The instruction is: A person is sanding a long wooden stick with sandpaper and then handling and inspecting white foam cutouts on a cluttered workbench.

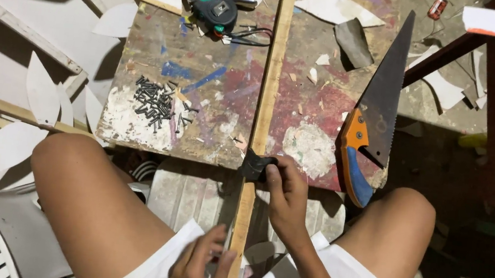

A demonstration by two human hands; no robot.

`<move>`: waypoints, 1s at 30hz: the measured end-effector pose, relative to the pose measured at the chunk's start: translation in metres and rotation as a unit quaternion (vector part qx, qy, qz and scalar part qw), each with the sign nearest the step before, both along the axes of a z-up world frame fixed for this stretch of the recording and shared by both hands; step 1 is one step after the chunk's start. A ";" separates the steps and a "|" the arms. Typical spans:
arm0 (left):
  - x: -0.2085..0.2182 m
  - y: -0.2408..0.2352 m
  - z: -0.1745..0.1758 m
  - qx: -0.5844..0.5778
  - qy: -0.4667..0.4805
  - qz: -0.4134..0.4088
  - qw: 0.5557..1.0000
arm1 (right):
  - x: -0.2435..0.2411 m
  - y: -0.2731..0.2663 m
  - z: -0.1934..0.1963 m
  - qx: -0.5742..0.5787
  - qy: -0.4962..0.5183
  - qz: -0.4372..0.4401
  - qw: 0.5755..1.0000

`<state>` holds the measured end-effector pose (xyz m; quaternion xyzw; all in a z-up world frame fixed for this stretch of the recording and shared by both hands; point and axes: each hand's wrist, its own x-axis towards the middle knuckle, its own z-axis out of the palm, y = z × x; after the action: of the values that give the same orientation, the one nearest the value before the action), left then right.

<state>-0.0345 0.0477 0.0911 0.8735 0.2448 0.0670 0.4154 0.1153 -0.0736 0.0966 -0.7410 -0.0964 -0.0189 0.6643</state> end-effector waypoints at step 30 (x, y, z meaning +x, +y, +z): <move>0.002 -0.009 -0.031 -0.003 0.187 -0.060 0.981 | 0.020 -0.034 0.014 -0.215 -0.143 -0.128 0.958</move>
<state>-0.0327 0.0390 0.0597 0.8822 0.2657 -0.1234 0.3686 0.1354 -0.1074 0.1109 -0.8619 -0.0963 -0.1881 0.4609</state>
